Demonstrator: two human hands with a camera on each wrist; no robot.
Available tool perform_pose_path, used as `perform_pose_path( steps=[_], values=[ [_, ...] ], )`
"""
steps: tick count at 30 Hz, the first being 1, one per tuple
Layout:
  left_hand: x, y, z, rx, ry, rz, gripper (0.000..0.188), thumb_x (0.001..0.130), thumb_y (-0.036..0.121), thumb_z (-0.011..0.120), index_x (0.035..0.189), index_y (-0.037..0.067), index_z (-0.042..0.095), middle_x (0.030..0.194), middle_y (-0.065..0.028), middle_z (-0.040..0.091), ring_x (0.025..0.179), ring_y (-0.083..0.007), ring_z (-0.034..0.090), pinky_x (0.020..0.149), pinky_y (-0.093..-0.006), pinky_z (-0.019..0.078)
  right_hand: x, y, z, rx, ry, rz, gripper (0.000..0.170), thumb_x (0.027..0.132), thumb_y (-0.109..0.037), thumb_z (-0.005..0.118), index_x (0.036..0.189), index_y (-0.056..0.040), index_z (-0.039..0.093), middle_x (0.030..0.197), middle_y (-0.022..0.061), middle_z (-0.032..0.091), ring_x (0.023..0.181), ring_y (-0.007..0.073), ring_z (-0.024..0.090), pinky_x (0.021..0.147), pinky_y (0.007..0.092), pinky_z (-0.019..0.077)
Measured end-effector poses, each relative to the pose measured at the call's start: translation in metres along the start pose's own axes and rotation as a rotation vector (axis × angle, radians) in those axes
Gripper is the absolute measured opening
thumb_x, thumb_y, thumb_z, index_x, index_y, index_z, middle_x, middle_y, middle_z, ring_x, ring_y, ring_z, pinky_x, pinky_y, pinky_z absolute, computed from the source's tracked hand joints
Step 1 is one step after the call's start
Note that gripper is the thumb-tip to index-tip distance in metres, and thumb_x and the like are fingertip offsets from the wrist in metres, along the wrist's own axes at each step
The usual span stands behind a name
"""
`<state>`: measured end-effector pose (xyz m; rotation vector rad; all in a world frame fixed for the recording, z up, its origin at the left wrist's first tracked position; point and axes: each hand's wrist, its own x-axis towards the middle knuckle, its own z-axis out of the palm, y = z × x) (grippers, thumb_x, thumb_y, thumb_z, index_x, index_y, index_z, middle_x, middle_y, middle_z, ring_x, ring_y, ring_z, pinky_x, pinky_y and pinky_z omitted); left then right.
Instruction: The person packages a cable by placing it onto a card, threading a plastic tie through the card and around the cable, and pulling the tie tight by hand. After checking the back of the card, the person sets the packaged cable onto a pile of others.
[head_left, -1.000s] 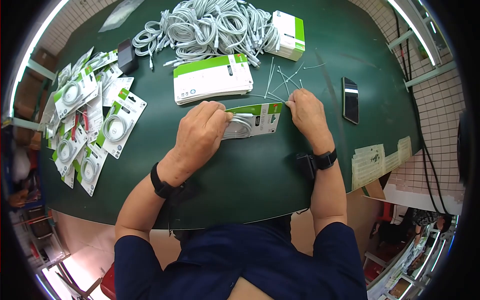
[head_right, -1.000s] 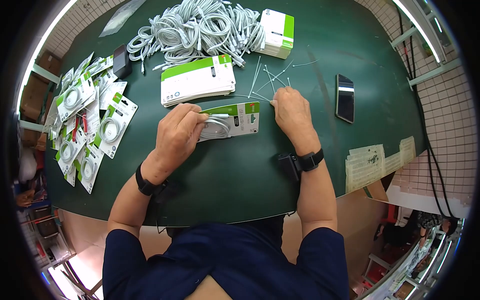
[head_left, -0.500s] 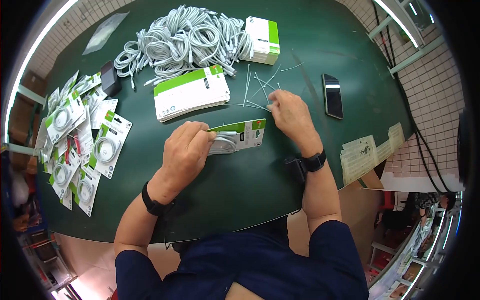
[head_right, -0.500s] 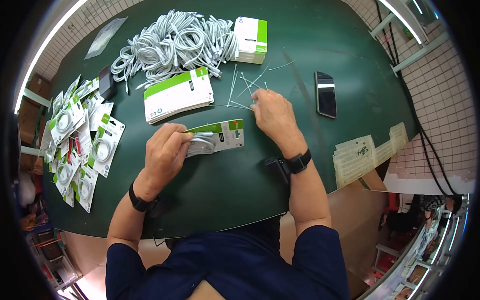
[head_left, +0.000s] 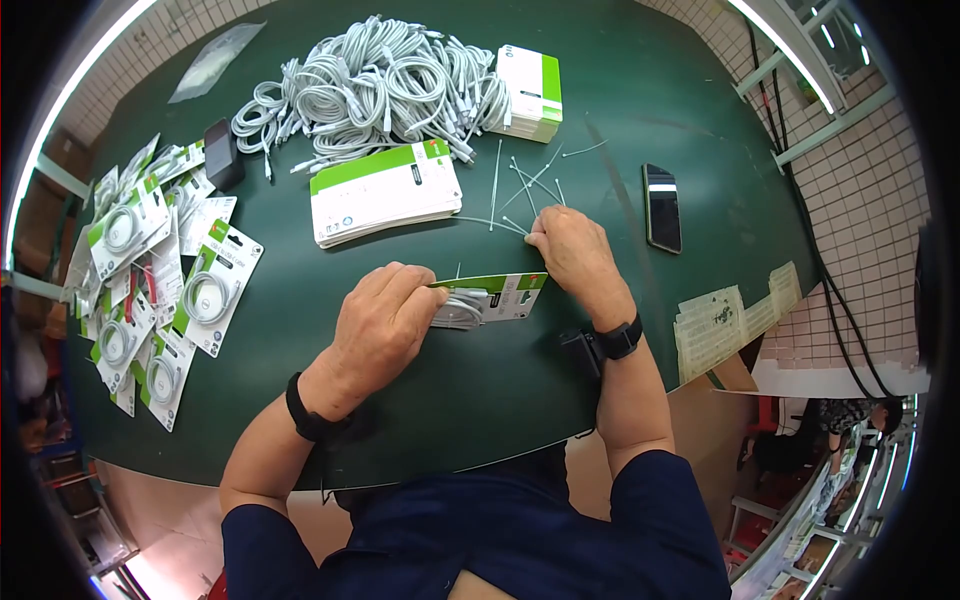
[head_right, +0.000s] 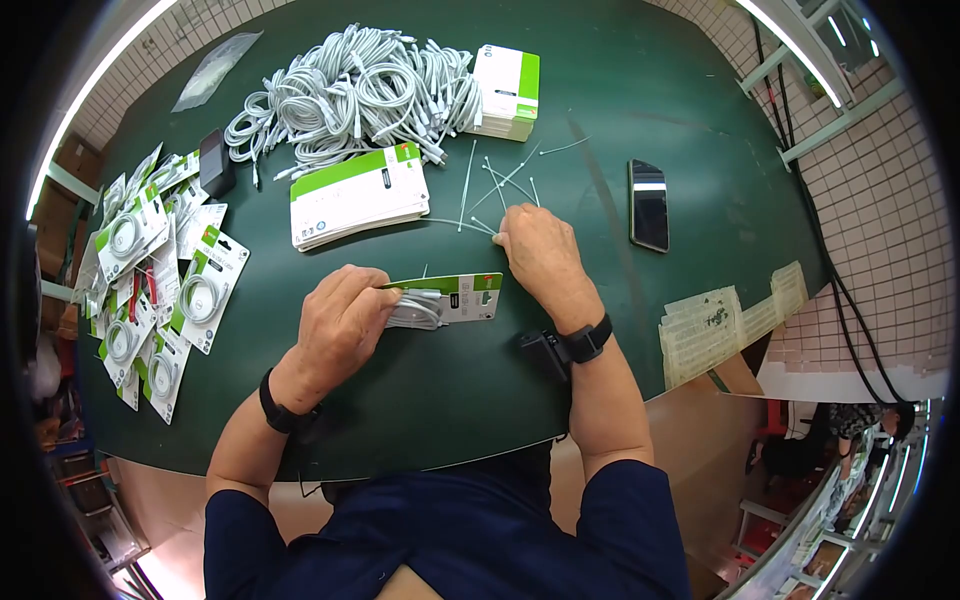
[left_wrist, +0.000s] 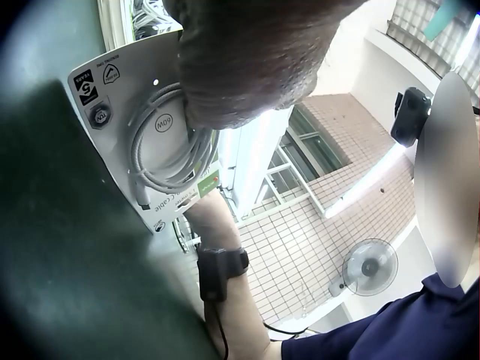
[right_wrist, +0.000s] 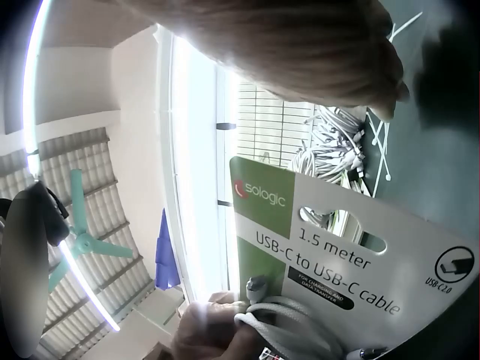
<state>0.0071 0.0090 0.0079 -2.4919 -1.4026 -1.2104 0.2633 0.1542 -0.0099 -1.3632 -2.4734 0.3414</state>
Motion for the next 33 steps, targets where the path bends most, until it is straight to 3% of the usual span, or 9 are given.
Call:
perform_pose_path(
  steps=[3,7,10,11,14,15,18,33],
  values=[
    [0.001,0.001,0.000,-0.006,0.005,0.007,0.027,0.076,-0.007,0.080,0.096,0.003,0.065,0.095,-0.0101,0.068,0.080,-0.0285,0.067,0.069,-0.0392,0.0535,0.002,-0.002,-0.009,0.024,0.012,0.086,0.019,0.091,-0.016,0.076,0.099,0.0008,0.074,0.088,0.0171,0.074,0.084,0.0389,0.071,0.078,0.0482,0.0553],
    [0.002,0.005,0.000,0.008,0.001,0.027,0.017,0.082,0.001,0.076,0.092,0.003,0.063,0.097,-0.0111,0.068,0.081,-0.0273,0.066,0.069,-0.0394,0.0536,0.002,0.004,-0.016,0.284,0.070,0.070,0.020,0.091,-0.013,0.075,0.105,0.0020,0.074,0.087,0.0189,0.074,0.076,0.0362,0.071,0.073,0.0433,0.0555],
    [0.001,0.007,0.000,-0.008,-0.013,0.052,0.022,0.079,-0.003,0.078,0.095,0.003,0.064,0.096,-0.0105,0.068,0.079,-0.0273,0.066,0.068,-0.0388,0.0532,0.003,0.010,-0.016,0.215,0.054,0.055,0.023,0.092,-0.011,0.076,0.110,0.0031,0.074,0.083,0.0144,0.076,0.070,0.0263,0.071,0.068,0.0364,0.0548],
    [0.001,0.008,0.000,-0.015,-0.020,0.067,0.025,0.078,-0.005,0.079,0.096,0.003,0.065,0.095,-0.0102,0.067,0.078,-0.0273,0.065,0.068,-0.0384,0.0530,0.003,0.010,-0.016,0.218,0.054,0.061,0.023,0.092,-0.011,0.076,0.110,0.0031,0.074,0.083,0.0144,0.076,0.070,0.0263,0.071,0.068,0.0364,0.0548],
    [0.002,0.013,0.001,-0.015,-0.024,0.093,0.023,0.079,-0.003,0.079,0.096,0.003,0.065,0.095,-0.0100,0.068,0.079,-0.0269,0.066,0.068,-0.0384,0.0533,0.007,0.007,-0.016,0.697,-0.010,0.161,0.019,0.096,-0.014,0.077,0.106,0.0021,0.074,0.082,0.0066,0.075,0.070,0.0147,0.070,0.063,0.0281,0.0525],
    [0.002,0.014,0.001,-0.013,-0.024,0.105,0.022,0.079,-0.002,0.078,0.096,0.003,0.065,0.096,-0.0099,0.068,0.079,-0.0267,0.066,0.068,-0.0383,0.0535,0.007,0.003,-0.018,0.702,-0.009,0.161,0.019,0.096,-0.014,0.077,0.106,0.0021,0.074,0.082,0.0066,0.075,0.070,0.0147,0.070,0.063,0.0281,0.0525],
    [0.000,0.014,0.002,-0.002,-0.029,0.121,0.021,0.080,-0.001,0.078,0.096,0.003,0.066,0.097,-0.0098,0.068,0.080,-0.0263,0.067,0.069,-0.0383,0.0540,0.006,-0.013,-0.021,1.136,-0.153,0.342,0.016,0.100,-0.017,0.076,0.099,-0.0009,0.073,0.085,0.0019,0.073,0.071,0.0059,0.067,0.059,0.0202,0.0499],
    [0.001,0.013,0.004,-0.023,-0.025,0.136,0.020,0.079,0.001,0.079,0.094,0.003,0.066,0.097,-0.0101,0.069,0.080,-0.0258,0.067,0.068,-0.0370,0.0543,0.008,-0.031,0.005,1.339,-0.323,0.437,0.019,0.103,-0.021,0.074,0.095,-0.0052,0.068,0.087,0.0033,0.073,0.068,0.0040,0.065,0.058,0.0173,0.0487]
  ],
)
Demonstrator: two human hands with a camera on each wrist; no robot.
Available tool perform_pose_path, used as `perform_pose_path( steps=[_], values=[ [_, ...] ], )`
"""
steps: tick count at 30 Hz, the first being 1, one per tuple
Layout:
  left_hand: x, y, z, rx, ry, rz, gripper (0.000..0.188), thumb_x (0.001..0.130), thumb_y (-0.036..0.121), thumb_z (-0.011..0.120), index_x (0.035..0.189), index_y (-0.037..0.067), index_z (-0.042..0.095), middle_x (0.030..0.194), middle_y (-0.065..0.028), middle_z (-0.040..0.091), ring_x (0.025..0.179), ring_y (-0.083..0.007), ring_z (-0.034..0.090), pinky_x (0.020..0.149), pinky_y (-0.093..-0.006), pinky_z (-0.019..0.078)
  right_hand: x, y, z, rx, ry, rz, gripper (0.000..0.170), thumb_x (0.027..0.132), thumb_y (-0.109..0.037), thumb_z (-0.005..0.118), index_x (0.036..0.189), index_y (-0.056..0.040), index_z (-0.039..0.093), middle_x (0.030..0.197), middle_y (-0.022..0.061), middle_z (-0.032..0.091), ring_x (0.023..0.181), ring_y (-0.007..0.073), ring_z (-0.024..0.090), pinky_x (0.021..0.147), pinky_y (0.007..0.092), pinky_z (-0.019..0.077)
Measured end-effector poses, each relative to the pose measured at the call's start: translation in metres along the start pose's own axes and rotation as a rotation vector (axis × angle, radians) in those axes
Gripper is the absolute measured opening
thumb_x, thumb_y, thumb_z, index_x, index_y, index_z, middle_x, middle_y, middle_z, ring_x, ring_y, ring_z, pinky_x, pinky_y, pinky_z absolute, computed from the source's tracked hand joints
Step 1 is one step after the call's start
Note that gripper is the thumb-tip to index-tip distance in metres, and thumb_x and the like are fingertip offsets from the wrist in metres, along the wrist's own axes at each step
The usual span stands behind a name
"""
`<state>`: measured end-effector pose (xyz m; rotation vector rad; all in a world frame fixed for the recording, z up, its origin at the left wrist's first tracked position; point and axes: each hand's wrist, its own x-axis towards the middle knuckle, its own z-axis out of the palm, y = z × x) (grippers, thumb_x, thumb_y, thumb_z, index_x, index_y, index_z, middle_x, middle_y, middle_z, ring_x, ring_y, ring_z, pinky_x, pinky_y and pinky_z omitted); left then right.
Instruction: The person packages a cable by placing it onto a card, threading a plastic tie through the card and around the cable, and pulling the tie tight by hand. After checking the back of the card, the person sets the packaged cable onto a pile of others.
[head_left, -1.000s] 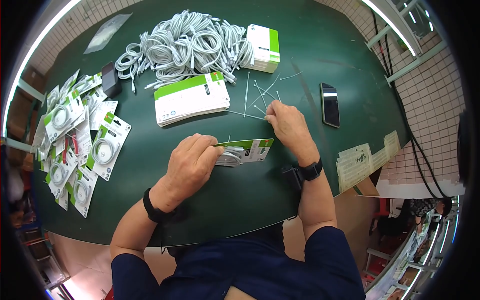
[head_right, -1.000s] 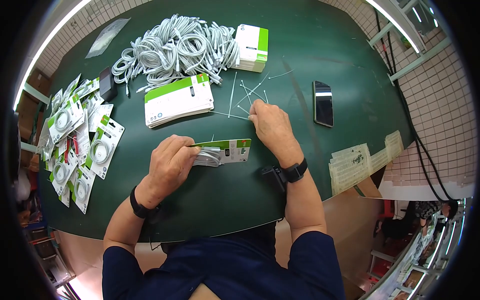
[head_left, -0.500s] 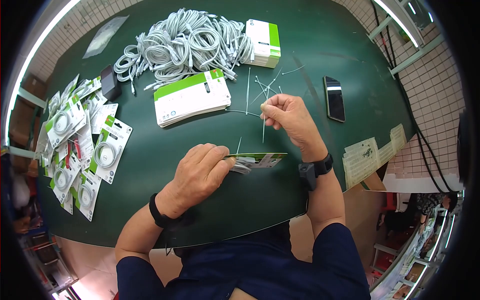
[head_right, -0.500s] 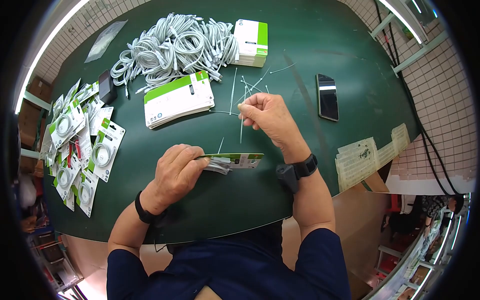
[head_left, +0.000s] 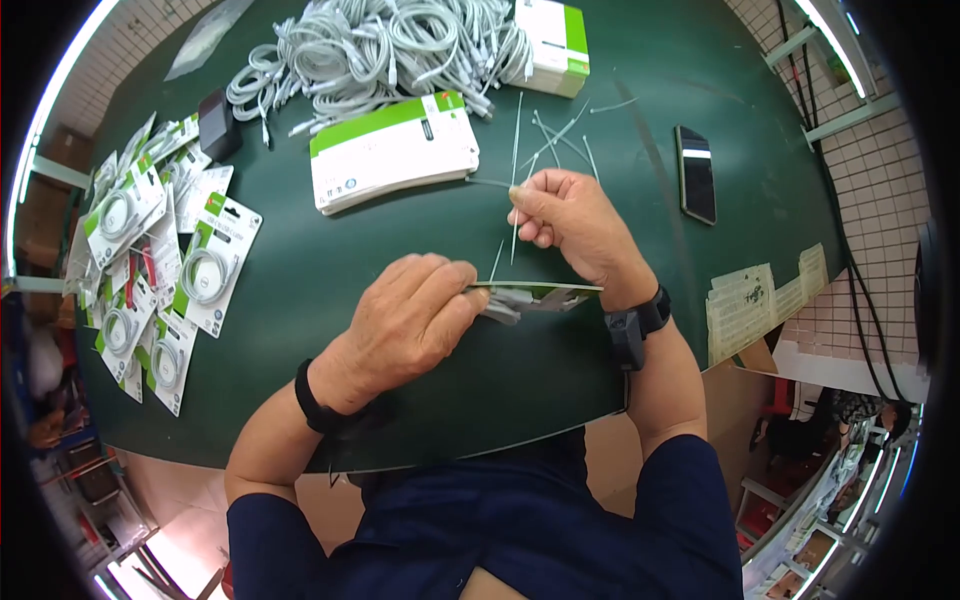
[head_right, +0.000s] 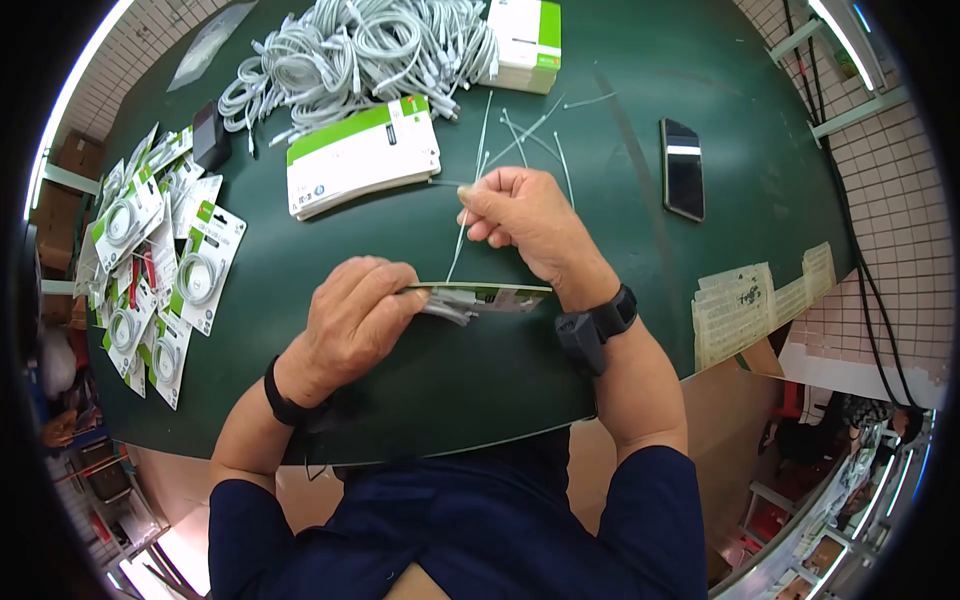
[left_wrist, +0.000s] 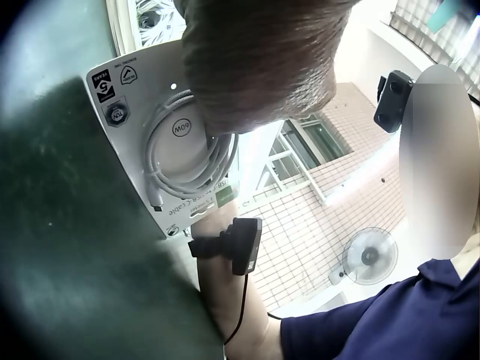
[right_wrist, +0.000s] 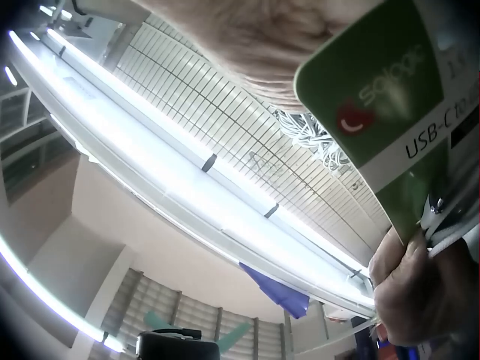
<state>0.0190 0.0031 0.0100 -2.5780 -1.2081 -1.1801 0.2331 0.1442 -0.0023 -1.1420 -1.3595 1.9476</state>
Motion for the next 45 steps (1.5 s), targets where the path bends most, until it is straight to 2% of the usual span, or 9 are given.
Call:
perform_pose_path(
  steps=[18,30,33,38,41,42,45],
  values=[
    [-0.001,-0.002,0.004,-0.007,-0.003,0.003,0.023,0.076,-0.002,0.081,0.093,0.001,0.066,0.094,-0.0106,0.069,0.077,-0.0258,0.067,0.066,-0.0370,0.0546,-0.006,0.010,0.013,-0.095,-0.081,-0.050,0.023,0.103,-0.026,0.074,0.095,-0.0057,0.068,0.086,0.0029,0.074,0.068,0.0023,0.065,0.058,0.0162,0.0493],
    [-0.002,-0.001,0.003,0.000,-0.007,0.004,0.024,0.075,-0.001,0.082,0.092,0.001,0.066,0.093,-0.0107,0.069,0.077,-0.0260,0.067,0.066,-0.0371,0.0549,-0.008,0.009,0.020,-0.205,-0.109,-0.004,0.020,0.101,-0.022,0.074,0.093,-0.0047,0.068,0.083,0.0034,0.075,0.068,0.0042,0.067,0.058,0.0167,0.0500],
    [-0.002,-0.001,0.003,0.002,-0.007,0.003,0.024,0.075,-0.001,0.082,0.092,0.001,0.066,0.093,-0.0105,0.069,0.077,-0.0258,0.067,0.066,-0.0369,0.0549,-0.007,0.010,0.018,-0.213,-0.183,0.006,0.023,0.101,-0.024,0.076,0.094,-0.0032,0.070,0.084,0.0055,0.077,0.069,0.0065,0.070,0.060,0.0194,0.0529],
    [-0.002,0.000,0.003,0.006,-0.010,0.000,0.023,0.075,-0.001,0.082,0.092,0.002,0.066,0.094,-0.0100,0.069,0.077,-0.0251,0.068,0.066,-0.0363,0.0548,-0.009,0.009,0.020,-0.198,-0.196,-0.008,0.018,0.100,-0.020,0.075,0.094,-0.0034,0.069,0.080,0.0031,0.074,0.066,0.0054,0.068,0.058,0.0180,0.0503],
    [-0.001,0.001,0.000,0.027,-0.032,-0.001,0.022,0.076,0.000,0.082,0.091,0.003,0.066,0.094,-0.0097,0.069,0.077,-0.0247,0.068,0.066,-0.0359,0.0547,-0.010,0.006,0.017,-0.131,-0.375,-0.013,0.018,0.099,-0.018,0.075,0.095,-0.0023,0.069,0.082,0.0034,0.074,0.068,0.0050,0.067,0.059,0.0179,0.0502],
    [0.000,0.001,0.000,0.036,-0.043,-0.002,0.022,0.076,0.000,0.082,0.091,0.003,0.066,0.094,-0.0096,0.070,0.077,-0.0244,0.068,0.065,-0.0357,0.0547,-0.009,0.008,0.015,-0.131,-0.376,-0.014,0.018,0.099,-0.018,0.075,0.095,-0.0023,0.069,0.082,0.0034,0.074,0.068,0.0050,0.067,0.059,0.0179,0.0502],
    [0.001,0.001,-0.002,0.042,-0.050,0.010,0.022,0.076,0.001,0.082,0.092,0.003,0.067,0.096,-0.0097,0.070,0.077,-0.0245,0.068,0.066,-0.0361,0.0550,-0.005,0.016,0.010,-0.049,-0.553,-0.088,0.015,0.098,-0.015,0.075,0.097,-0.0017,0.070,0.085,0.0033,0.074,0.069,0.0051,0.066,0.061,0.0186,0.0511]
  ],
)
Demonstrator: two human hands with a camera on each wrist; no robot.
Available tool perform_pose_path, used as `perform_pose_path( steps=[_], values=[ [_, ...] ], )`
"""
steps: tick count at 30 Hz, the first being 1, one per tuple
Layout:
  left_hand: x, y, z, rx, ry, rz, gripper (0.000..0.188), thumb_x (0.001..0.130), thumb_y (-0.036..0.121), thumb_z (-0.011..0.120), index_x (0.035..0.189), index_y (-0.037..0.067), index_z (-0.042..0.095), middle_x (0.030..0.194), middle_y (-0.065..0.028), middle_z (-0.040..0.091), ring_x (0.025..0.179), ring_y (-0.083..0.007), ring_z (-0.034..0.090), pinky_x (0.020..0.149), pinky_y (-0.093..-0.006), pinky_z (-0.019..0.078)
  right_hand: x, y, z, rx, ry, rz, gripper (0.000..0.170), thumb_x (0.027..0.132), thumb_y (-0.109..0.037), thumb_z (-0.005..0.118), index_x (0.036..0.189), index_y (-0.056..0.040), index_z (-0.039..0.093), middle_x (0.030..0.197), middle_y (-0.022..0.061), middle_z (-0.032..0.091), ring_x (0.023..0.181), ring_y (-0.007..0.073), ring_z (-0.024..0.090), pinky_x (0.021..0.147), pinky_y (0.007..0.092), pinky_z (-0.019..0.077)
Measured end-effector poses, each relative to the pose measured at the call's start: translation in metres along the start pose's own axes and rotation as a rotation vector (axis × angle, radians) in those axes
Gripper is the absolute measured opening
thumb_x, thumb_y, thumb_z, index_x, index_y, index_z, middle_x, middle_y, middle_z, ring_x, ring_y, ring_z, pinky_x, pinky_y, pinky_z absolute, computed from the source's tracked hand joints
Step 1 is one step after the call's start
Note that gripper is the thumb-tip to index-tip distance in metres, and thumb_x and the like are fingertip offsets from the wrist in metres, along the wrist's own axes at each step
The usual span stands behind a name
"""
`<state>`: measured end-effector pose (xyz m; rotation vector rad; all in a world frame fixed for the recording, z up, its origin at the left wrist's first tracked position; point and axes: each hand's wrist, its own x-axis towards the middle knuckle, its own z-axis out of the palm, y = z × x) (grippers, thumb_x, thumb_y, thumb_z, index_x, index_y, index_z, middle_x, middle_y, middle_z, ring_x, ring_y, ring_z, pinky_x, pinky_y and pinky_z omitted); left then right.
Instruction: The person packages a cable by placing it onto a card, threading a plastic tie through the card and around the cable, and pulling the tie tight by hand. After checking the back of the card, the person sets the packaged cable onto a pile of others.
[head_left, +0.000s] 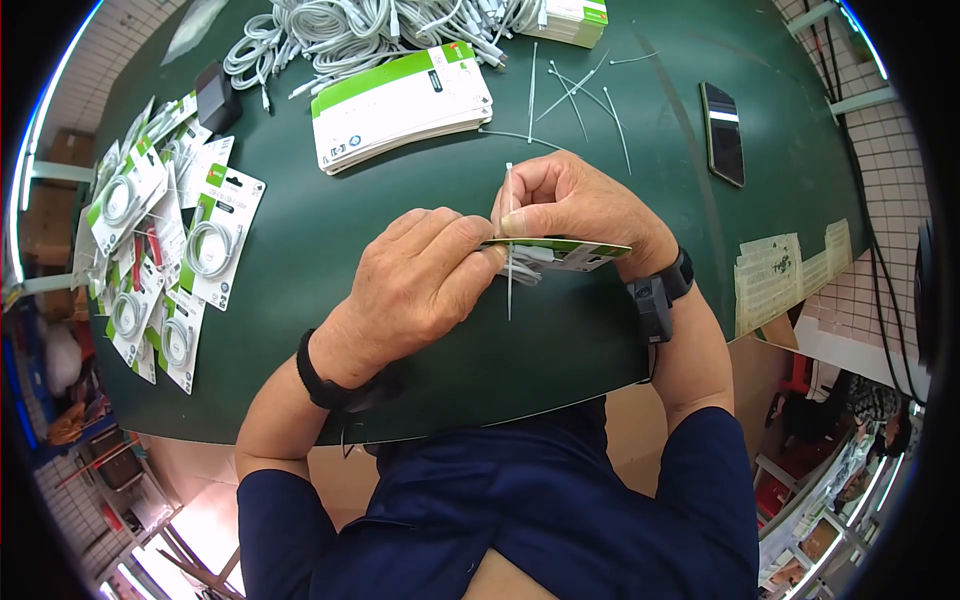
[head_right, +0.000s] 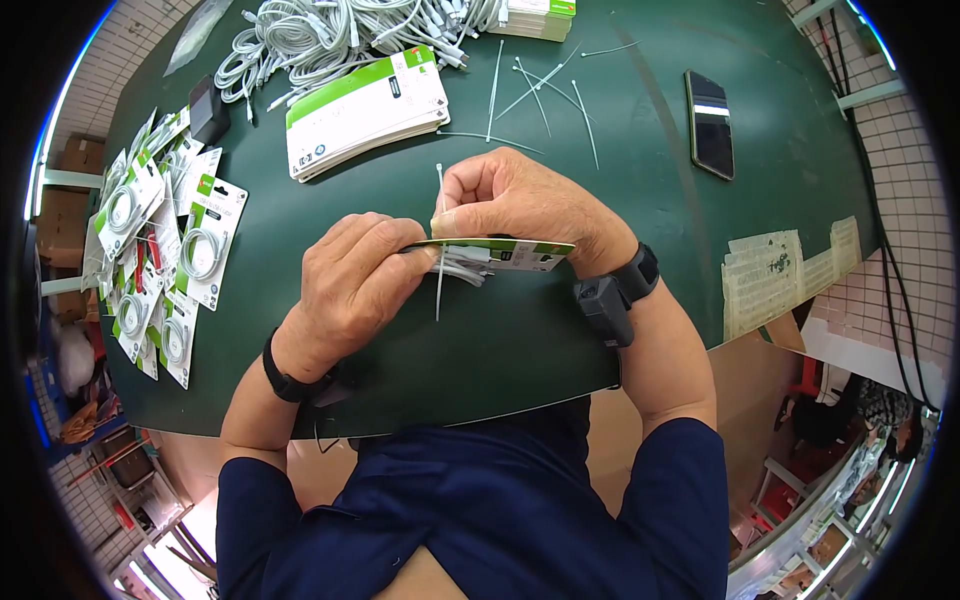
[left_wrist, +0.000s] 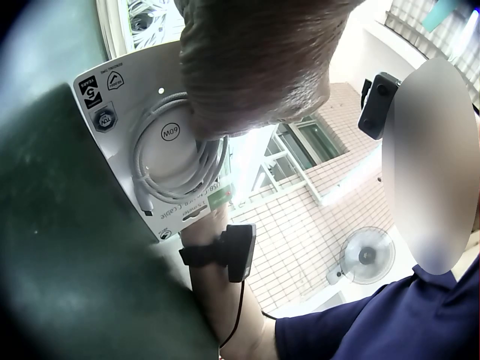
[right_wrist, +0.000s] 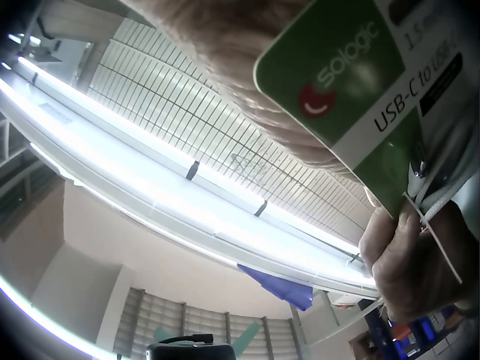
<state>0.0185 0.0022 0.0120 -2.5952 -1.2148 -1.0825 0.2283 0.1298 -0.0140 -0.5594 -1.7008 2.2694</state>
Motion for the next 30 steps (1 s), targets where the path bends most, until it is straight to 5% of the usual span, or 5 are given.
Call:
perform_pose_path(
  steps=[7,11,16,23,30],
  values=[
    [0.006,0.000,-0.008,0.000,-0.063,0.029,0.019,0.075,0.003,0.076,0.093,0.004,0.069,0.102,-0.0073,0.067,0.077,-0.0227,0.066,0.066,-0.0353,0.0540,0.000,-0.016,0.007,0.007,0.137,0.110,0.016,0.100,-0.019,0.071,0.100,-0.0032,0.071,0.086,0.0022,0.075,0.070,0.0059,0.065,0.064,0.0212,0.0533],
    [0.006,0.001,-0.007,-0.067,-0.065,0.064,0.024,0.072,-0.002,0.079,0.094,0.002,0.069,0.105,-0.0118,0.071,0.080,-0.0284,0.070,0.066,-0.0386,0.0562,-0.005,-0.011,0.003,0.055,0.048,0.058,0.023,0.101,-0.024,0.070,0.103,-0.0014,0.075,0.087,0.0037,0.077,0.073,0.0075,0.068,0.065,0.0219,0.0542],
    [0.006,0.003,-0.004,-0.164,-0.072,0.062,0.028,0.069,-0.010,0.080,0.094,-0.001,0.067,0.106,-0.0147,0.072,0.081,-0.0316,0.069,0.067,-0.0398,0.0560,-0.003,-0.005,0.005,-0.186,0.059,0.004,0.025,0.095,-0.023,0.075,0.103,0.0013,0.078,0.088,0.0058,0.078,0.074,0.0093,0.071,0.068,0.0249,0.0560],
    [0.002,0.004,-0.003,-0.151,-0.096,-0.001,0.030,0.071,-0.016,0.076,0.091,0.000,0.060,0.105,-0.0164,0.071,0.089,-0.0358,0.071,0.073,-0.0427,0.0576,-0.005,-0.005,0.008,0.142,0.106,0.032,0.020,0.089,-0.012,0.080,0.100,0.0039,0.078,0.086,0.0066,0.078,0.073,0.0105,0.071,0.066,0.0256,0.0565],
    [0.008,0.002,-0.001,-0.126,-0.075,0.047,0.029,0.070,-0.013,0.078,0.090,0.000,0.062,0.103,-0.0156,0.072,0.085,-0.0336,0.071,0.069,-0.0408,0.0563,0.000,-0.001,0.006,-0.113,0.054,-0.039,0.022,0.089,-0.015,0.081,0.100,0.0039,0.078,0.089,0.0077,0.079,0.076,0.0127,0.072,0.069,0.0264,0.0572]
  ],
)
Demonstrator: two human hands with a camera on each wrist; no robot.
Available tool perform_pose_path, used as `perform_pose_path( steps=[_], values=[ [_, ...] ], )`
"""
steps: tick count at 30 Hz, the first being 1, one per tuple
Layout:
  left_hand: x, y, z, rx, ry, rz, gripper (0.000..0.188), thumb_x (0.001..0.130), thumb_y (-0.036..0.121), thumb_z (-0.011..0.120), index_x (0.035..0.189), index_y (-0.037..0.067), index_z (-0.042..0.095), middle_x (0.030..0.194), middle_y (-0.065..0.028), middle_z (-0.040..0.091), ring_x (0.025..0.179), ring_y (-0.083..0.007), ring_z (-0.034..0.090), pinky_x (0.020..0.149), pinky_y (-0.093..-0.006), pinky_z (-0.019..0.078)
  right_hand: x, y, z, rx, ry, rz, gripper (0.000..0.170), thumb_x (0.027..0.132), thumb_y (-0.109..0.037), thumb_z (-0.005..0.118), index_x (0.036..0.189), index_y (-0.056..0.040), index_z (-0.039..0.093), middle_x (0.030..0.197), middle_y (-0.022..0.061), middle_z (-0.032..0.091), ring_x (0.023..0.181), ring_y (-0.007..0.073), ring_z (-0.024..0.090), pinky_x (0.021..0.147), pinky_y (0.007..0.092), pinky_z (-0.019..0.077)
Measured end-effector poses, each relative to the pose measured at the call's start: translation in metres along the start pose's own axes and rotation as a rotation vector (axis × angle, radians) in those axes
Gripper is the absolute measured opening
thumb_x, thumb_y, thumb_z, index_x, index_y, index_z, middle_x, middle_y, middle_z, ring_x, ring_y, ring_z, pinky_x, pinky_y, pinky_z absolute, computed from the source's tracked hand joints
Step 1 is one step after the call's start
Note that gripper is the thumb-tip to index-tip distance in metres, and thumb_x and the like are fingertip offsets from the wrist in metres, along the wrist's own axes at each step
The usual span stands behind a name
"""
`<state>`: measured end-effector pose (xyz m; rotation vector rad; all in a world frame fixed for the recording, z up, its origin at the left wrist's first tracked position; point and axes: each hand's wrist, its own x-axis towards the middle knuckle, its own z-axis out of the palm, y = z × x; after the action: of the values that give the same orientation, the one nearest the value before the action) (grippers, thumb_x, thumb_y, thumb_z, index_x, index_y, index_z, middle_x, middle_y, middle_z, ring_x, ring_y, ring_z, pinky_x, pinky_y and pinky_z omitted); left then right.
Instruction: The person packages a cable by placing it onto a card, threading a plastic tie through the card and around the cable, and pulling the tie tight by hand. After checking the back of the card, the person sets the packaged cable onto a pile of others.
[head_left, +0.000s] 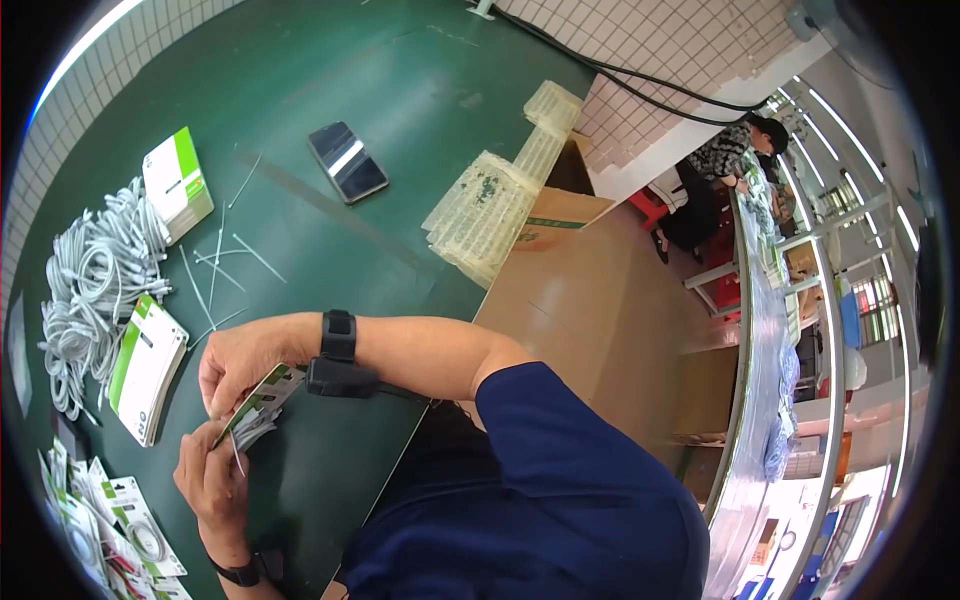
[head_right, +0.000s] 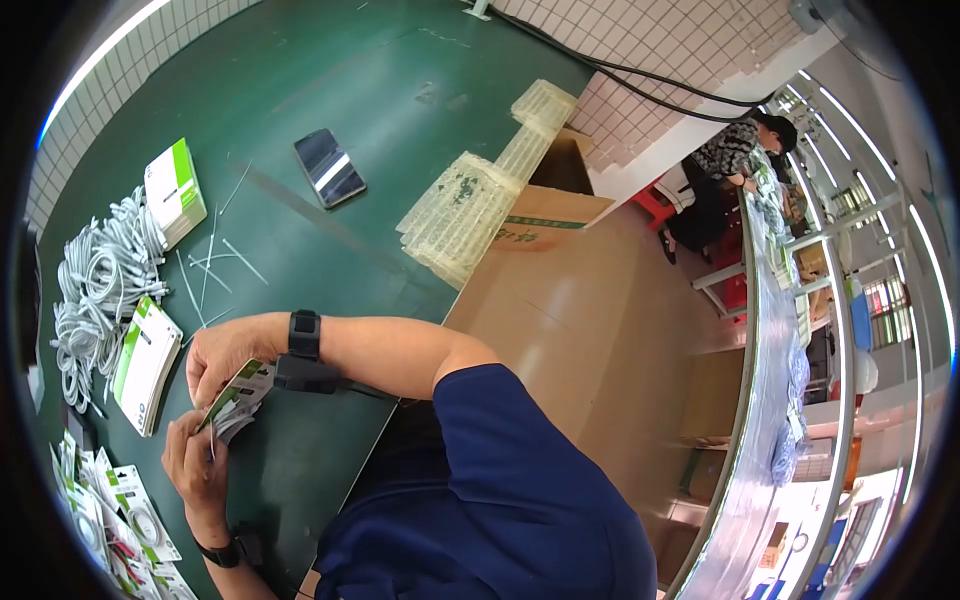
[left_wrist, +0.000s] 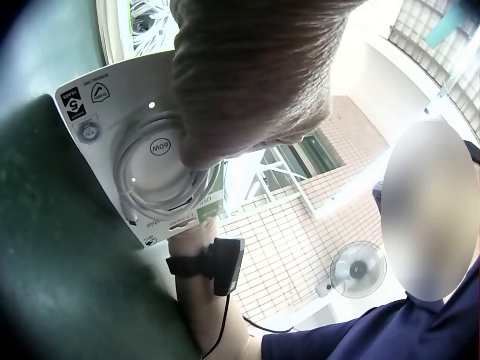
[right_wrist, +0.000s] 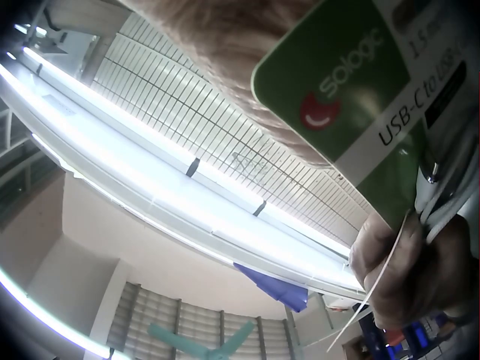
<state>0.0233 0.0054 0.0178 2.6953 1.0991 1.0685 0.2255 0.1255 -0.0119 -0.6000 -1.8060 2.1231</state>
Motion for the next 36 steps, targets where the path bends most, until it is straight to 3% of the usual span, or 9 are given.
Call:
perform_pose_path(
  steps=[8,9,11,16,20,24,31,34,36],
  values=[
    [-0.003,-0.003,-0.003,-0.161,0.011,-0.208,0.024,0.071,-0.005,0.079,0.088,0.003,0.064,0.096,-0.0127,0.072,0.079,-0.0306,0.072,0.064,-0.0391,0.0573,-0.003,-0.002,-0.008,-0.140,-0.044,-0.046,0.036,0.094,-0.024,0.079,0.117,0.0033,0.074,0.101,0.0094,0.078,0.090,0.0146,0.072,0.079,0.0292,0.0582],
    [-0.004,-0.005,-0.001,-0.201,0.029,-0.247,0.022,0.073,-0.004,0.078,0.089,0.004,0.065,0.096,-0.0124,0.072,0.079,-0.0306,0.072,0.064,-0.0388,0.0573,-0.002,-0.007,-0.016,-0.415,-0.001,-0.142,0.033,0.097,-0.021,0.076,0.119,0.0031,0.073,0.102,0.0100,0.078,0.090,0.0143,0.073,0.079,0.0280,0.0581],
    [-0.007,-0.007,0.001,-0.283,0.061,-0.360,0.020,0.074,-0.003,0.077,0.091,0.002,0.066,0.095,-0.0124,0.072,0.078,-0.0324,0.071,0.066,-0.0387,0.0565,-0.006,-0.018,-0.016,-0.077,0.188,0.127,0.028,0.099,-0.017,0.071,0.118,0.0028,0.073,0.103,0.0103,0.078,0.092,0.0131,0.073,0.079,0.0267,0.0579],
    [-0.011,-0.015,-0.002,-0.417,0.101,-0.527,0.017,0.076,-0.002,0.076,0.091,-0.001,0.068,0.090,-0.0141,0.071,0.076,-0.0331,0.070,0.068,-0.0386,0.0552,-0.016,-0.035,-0.014,-0.297,0.430,-0.180,0.028,0.092,-0.008,0.077,0.118,0.0012,0.073,0.102,0.0092,0.078,0.091,0.0140,0.072,0.080,0.0281,0.0576],
    [-0.013,-0.017,0.001,-0.471,0.095,-0.602,0.015,0.077,-0.001,0.075,0.091,-0.002,0.068,0.087,-0.0153,0.071,0.075,-0.0325,0.070,0.069,-0.0386,0.0546,-0.013,-0.039,0.017,-0.874,0.274,-0.463,0.038,0.082,-0.005,0.084,0.118,-0.0003,0.073,0.105,0.0108,0.076,0.094,0.0227,0.073,0.083,0.0341,0.0575],
    [-0.015,-0.019,0.004,-0.482,0.110,-0.634,0.014,0.078,-0.001,0.074,0.090,-0.003,0.069,0.087,-0.0160,0.073,0.074,-0.0319,0.070,0.068,-0.0385,0.0544,-0.013,-0.040,0.036,-1.075,0.229,-0.443,0.044,0.075,-0.006,0.086,0.116,-0.0013,0.073,0.108,0.0128,0.074,0.100,0.0324,0.071,0.087,0.0397,0.0569],
    [-0.015,-0.020,0.004,-0.528,0.142,-0.676,0.013,0.078,0.000,0.074,0.090,-0.002,0.070,0.084,-0.0172,0.073,0.071,-0.0313,0.070,0.067,-0.0371,0.0542,-0.011,-0.031,0.037,-1.061,0.231,-0.387,0.043,0.075,-0.009,0.087,0.115,-0.0020,0.073,0.108,0.0134,0.074,0.103,0.0346,0.070,0.089,0.0418,0.0567],
    [-0.015,-0.018,-0.001,-0.481,0.019,-0.775,0.012,0.080,-0.003,0.074,0.092,-0.003,0.072,0.091,-0.0091,0.077,0.085,-0.0127,0.071,0.086,-0.0299,0.0592,-0.011,-0.029,0.036,-1.027,0.222,-0.384,0.042,0.076,-0.010,0.087,0.115,-0.0015,0.073,0.107,0.0136,0.074,0.101,0.0345,0.070,0.089,0.0420,0.0571],
    [-0.017,-0.019,0.004,-0.483,0.053,-0.747,0.012,0.080,-0.001,0.074,0.091,-0.003,0.071,0.087,-0.0118,0.075,0.079,-0.0174,0.069,0.079,-0.0319,0.0568,-0.010,-0.029,0.034,-0.953,0.199,-0.348,0.043,0.077,-0.010,0.086,0.116,-0.0010,0.072,0.106,0.0137,0.074,0.099,0.0347,0.071,0.088,0.0422,0.0575]
  ],
)
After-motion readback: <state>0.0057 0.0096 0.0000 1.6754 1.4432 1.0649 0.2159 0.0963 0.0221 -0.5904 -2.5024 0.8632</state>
